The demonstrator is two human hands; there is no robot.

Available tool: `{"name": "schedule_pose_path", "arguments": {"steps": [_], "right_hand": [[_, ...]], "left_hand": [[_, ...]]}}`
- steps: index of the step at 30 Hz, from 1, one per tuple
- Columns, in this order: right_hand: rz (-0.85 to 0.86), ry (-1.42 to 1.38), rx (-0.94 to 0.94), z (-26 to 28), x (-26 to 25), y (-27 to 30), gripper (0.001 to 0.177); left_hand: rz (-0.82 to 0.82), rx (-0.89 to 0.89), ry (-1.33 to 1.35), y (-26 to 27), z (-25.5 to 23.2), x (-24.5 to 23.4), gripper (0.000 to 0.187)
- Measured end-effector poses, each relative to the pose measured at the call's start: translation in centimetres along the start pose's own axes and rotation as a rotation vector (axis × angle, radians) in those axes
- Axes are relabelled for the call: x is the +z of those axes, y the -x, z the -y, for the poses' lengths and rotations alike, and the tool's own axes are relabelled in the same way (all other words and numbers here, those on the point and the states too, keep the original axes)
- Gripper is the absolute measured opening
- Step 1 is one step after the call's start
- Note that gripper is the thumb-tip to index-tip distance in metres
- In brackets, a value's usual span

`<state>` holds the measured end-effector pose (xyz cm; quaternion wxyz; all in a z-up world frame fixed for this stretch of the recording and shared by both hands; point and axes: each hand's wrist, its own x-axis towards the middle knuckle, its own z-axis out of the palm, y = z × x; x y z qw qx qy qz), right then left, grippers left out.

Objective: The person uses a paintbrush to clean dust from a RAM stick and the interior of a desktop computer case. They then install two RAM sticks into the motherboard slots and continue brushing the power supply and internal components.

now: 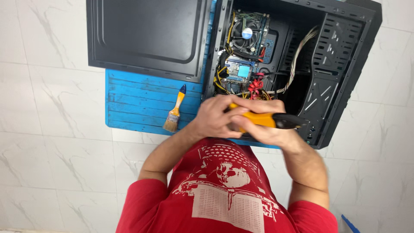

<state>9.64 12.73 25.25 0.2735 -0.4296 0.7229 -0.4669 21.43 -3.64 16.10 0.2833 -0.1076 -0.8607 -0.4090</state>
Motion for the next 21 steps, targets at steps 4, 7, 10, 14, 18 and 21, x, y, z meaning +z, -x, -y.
{"name": "schedule_pose_path", "arguments": {"steps": [4,7,10,14,18,21], "right_hand": [[-0.029,0.015,0.099,-0.5,-3.6,1.9,0.040],[-0.082,0.044,0.108,-1.6,-5.0,1.8,0.040],[-0.079,0.082,0.112,-2.4,-5.6,1.0,0.041],[-0.205,0.022,0.297,-4.1,-7.7,-0.1,0.025],[-0.555,0.167,0.237,-9.6,-10.4,-1.5,0.027],[-0.407,0.379,0.333,-16.5,-10.1,-4.3,0.030]], "left_hand": [[0.082,-0.035,0.004,-2.4,-1.2,2.9,0.071],[0.136,-0.108,0.020,-3.3,-1.4,4.2,0.074],[0.143,-0.189,0.015,-3.3,-0.8,4.5,0.073],[0.423,-0.414,-0.156,-2.5,2.5,4.4,0.078],[0.244,-0.275,-0.221,-0.2,4.4,3.9,0.055],[0.287,-0.259,-0.192,0.4,4.8,4.5,0.053]]}}
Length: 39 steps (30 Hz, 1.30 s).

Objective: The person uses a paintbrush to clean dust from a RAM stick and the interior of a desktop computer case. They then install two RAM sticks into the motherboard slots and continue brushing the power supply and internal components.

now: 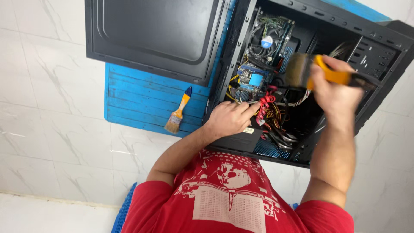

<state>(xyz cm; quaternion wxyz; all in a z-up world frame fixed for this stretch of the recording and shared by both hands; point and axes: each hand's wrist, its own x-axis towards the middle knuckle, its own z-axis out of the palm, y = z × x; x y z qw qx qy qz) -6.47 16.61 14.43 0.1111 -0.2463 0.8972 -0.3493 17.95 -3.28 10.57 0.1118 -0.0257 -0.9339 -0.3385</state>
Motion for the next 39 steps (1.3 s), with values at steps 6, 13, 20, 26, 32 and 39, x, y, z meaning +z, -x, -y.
{"name": "schedule_pose_path", "arguments": {"steps": [6,13,20,26,32,39], "right_hand": [[-0.136,0.008,-0.229,-4.3,7.8,-5.0,0.036],[0.158,0.117,0.112,-3.2,6.8,-6.1,0.027],[0.048,0.069,-0.175,-4.3,7.4,-6.5,0.029],[-0.015,-0.143,0.025,-4.7,7.0,-6.9,0.032],[0.204,0.333,-0.007,-4.3,7.0,-7.7,0.027],[0.067,0.074,-0.020,-6.1,6.4,-6.7,0.028]], "left_hand": [[0.077,-0.035,-0.014,-0.3,0.2,0.4,0.048],[0.087,-0.052,0.043,-0.2,0.4,0.5,0.048],[0.125,-0.053,0.086,-0.2,0.5,0.3,0.054],[0.118,-0.074,0.103,-0.2,0.5,0.2,0.055],[0.159,-0.090,0.080,-0.5,0.3,0.1,0.051],[0.138,-0.091,0.066,-0.5,0.2,-0.2,0.048]]}}
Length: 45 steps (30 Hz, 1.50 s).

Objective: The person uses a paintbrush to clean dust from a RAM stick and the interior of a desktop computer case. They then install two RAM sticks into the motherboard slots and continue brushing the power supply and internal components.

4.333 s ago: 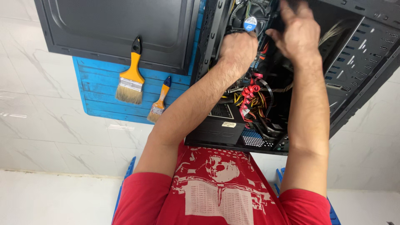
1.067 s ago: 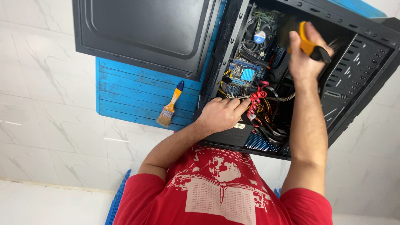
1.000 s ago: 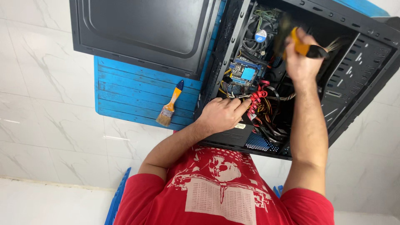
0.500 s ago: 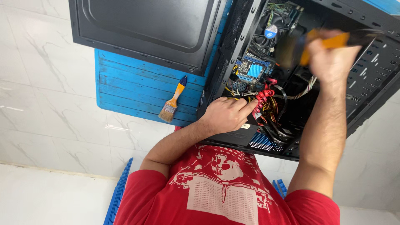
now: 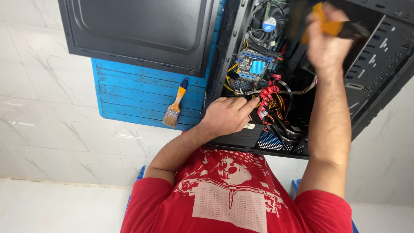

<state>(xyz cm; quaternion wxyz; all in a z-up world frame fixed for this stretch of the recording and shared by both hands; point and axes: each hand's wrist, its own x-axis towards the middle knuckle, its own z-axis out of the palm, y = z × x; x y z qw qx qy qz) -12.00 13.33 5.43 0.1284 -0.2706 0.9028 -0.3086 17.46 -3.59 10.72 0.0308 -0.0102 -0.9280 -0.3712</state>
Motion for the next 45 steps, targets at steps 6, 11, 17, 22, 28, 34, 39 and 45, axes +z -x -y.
{"name": "schedule_pose_path", "arguments": {"steps": [6,11,17,22,28,34,39,45], "right_hand": [[0.019,-0.191,-0.048,-0.1,0.3,-0.1,0.027],[-0.104,-0.094,-0.295,0.6,0.6,0.4,0.022],[0.034,-0.107,-0.099,-1.0,1.2,0.7,0.019],[0.031,-0.325,0.022,-2.5,1.2,1.1,0.023],[0.013,-0.293,0.103,-1.0,1.3,0.2,0.021],[0.115,0.101,-0.125,-0.3,0.7,0.2,0.025],[-0.062,-0.259,0.138,-1.9,0.7,0.1,0.026],[0.144,0.083,-0.134,-4.7,0.7,1.3,0.018]], "left_hand": [[0.005,0.003,0.010,0.0,0.2,0.0,0.047],[0.003,0.013,-0.010,0.0,0.0,0.1,0.046],[-0.022,0.002,0.012,0.2,0.1,-0.1,0.046],[0.004,0.000,-0.004,0.0,0.0,0.0,0.047],[-0.017,0.009,0.009,0.1,0.2,0.0,0.046],[0.005,0.000,0.005,0.1,0.2,0.3,0.047],[-0.009,0.003,0.004,0.1,0.2,0.2,0.046],[-0.025,0.004,0.003,-0.1,0.1,-0.2,0.047]]}}
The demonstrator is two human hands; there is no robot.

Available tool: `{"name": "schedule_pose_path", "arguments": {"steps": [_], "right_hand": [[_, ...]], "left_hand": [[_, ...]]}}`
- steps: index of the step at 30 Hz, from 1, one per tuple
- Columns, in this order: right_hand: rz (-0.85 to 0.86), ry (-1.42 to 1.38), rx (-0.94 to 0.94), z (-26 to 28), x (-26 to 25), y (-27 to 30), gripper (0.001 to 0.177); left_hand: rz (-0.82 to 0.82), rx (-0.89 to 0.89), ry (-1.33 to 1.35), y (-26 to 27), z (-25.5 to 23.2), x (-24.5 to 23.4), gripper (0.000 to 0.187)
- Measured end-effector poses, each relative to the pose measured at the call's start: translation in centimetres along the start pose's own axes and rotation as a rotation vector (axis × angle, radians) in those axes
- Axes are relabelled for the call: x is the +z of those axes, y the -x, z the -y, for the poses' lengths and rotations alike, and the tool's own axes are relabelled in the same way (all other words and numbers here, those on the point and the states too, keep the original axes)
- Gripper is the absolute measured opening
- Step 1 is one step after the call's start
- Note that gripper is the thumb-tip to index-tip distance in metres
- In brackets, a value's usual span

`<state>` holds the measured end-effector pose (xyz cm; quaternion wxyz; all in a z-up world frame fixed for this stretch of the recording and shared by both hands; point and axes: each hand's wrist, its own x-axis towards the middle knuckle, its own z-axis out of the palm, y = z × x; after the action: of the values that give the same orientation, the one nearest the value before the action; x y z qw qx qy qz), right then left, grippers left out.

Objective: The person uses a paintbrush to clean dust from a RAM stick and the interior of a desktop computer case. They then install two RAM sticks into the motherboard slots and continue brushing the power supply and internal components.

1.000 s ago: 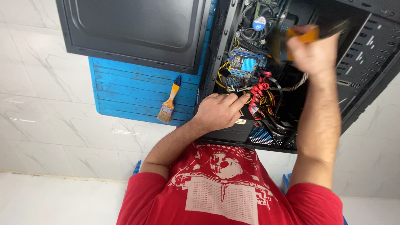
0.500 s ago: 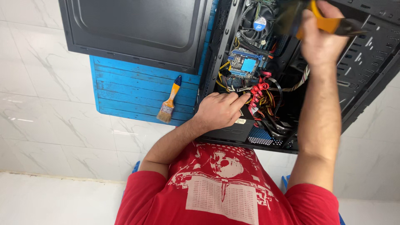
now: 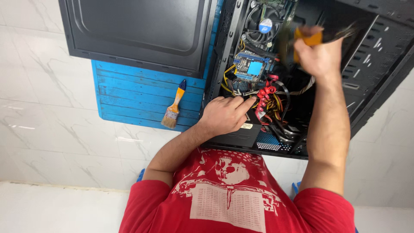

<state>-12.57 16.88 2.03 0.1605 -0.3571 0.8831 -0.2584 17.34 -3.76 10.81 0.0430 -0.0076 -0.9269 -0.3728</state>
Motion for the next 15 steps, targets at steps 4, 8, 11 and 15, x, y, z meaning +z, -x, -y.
{"name": "schedule_pose_path", "arguments": {"steps": [4,8,11,15], "right_hand": [[-0.221,-0.557,0.081,1.0,0.3,0.1,0.033],[-0.287,-0.358,0.072,2.3,0.2,-0.1,0.030],[-0.035,0.012,0.050,2.3,0.1,-0.6,0.025],[-0.245,-0.396,0.015,1.2,0.6,-0.6,0.033]], "left_hand": [[0.010,-0.011,-0.009,0.0,0.0,0.0,0.046],[0.030,-0.011,-0.015,-0.1,-0.2,0.3,0.047],[0.016,-0.012,-0.025,-0.1,-0.2,0.1,0.047],[0.012,-0.009,-0.036,-0.1,-0.2,0.0,0.046]]}}
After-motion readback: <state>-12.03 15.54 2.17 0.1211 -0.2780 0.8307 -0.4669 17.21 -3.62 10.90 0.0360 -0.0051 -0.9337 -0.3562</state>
